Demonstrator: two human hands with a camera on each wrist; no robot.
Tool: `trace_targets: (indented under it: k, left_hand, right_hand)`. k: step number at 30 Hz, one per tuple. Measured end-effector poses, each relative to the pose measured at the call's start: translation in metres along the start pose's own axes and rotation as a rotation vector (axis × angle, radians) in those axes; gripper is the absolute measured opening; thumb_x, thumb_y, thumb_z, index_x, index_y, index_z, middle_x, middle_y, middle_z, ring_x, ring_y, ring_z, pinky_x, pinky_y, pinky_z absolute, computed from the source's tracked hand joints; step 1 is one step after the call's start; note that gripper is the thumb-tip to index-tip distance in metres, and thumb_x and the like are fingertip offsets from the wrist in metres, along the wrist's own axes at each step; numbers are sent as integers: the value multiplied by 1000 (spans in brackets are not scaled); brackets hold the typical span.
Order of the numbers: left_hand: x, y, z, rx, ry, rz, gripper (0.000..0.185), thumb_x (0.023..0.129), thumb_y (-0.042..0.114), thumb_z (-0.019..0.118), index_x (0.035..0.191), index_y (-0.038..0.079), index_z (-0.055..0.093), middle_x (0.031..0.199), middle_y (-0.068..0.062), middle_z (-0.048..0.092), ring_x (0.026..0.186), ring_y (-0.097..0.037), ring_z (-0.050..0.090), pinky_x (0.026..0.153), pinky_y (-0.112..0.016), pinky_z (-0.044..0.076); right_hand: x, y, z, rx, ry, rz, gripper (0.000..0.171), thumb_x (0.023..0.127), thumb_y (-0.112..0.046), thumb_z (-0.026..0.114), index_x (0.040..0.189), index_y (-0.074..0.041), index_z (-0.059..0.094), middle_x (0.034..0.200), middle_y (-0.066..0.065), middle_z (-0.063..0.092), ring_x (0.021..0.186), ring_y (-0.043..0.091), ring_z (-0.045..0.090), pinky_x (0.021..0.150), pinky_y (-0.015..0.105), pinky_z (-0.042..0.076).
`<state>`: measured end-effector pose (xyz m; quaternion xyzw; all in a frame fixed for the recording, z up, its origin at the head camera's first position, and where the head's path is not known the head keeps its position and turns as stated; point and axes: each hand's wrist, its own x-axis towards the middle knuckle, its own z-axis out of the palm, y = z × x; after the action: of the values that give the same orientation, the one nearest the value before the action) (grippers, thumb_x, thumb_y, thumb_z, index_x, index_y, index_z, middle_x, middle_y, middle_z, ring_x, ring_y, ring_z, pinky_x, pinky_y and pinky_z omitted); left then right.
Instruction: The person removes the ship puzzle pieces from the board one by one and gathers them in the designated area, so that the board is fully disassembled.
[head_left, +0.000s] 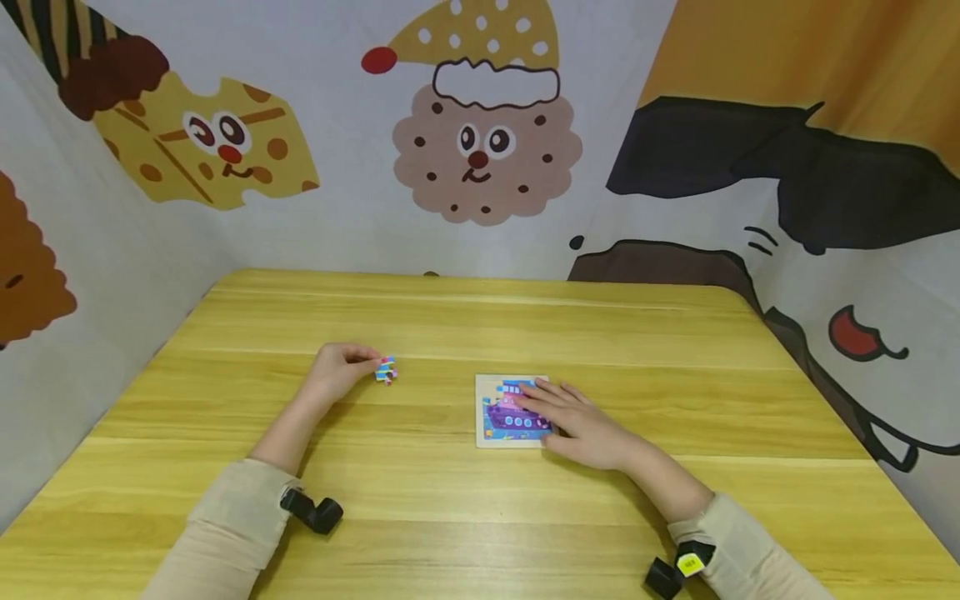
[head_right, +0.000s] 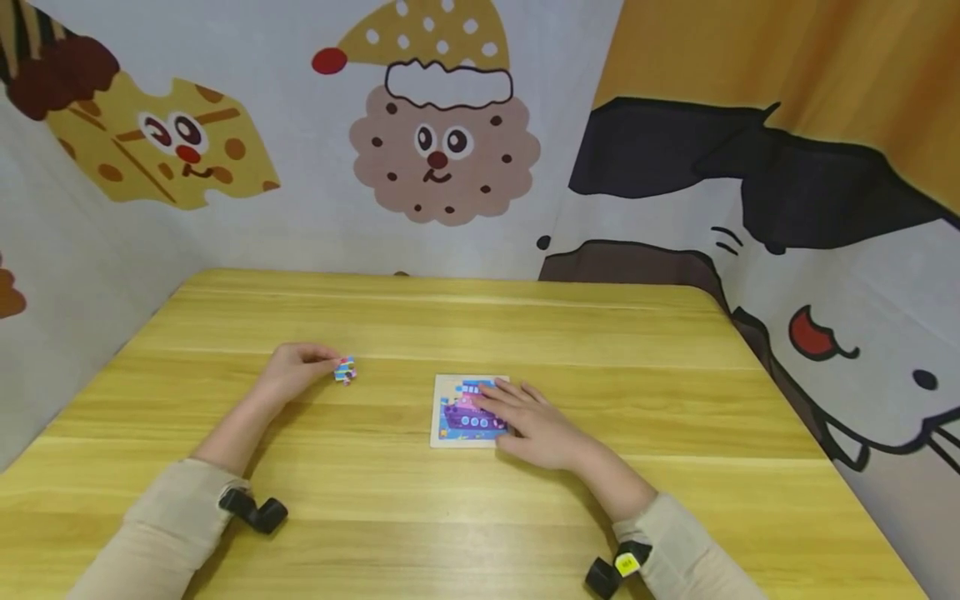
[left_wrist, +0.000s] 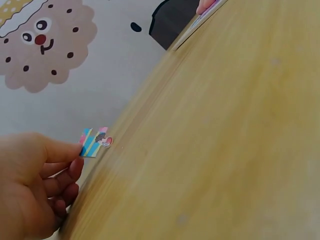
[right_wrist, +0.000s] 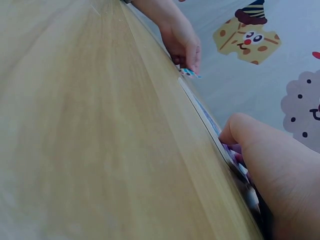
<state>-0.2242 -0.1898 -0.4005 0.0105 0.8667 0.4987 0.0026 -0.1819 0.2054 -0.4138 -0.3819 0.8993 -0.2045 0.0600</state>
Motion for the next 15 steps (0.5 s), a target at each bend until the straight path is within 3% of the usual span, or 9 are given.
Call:
trace_targets:
  k: [7,15]
  left_hand:
    - [5,-4,2,133,14,84,14,90,9,67,95,-3,71,95,-15,68,90,-29,58,81,-41,44]
    - [12,-10,-2,272,-52,330,6,87,2,67,90,-1,71,85,-10,66,84,-27,57,79,-42,43]
  right_hand:
    - [-1,0,0,-5,-3,9,60,94,-25,50,151,-25,32,156,-5,21,144,21,10,112,50,5]
    - [0,0,0,-7,0,9,60,94,-26,50,151,-26,31,156,-4,21,144,22,10,112,50,5]
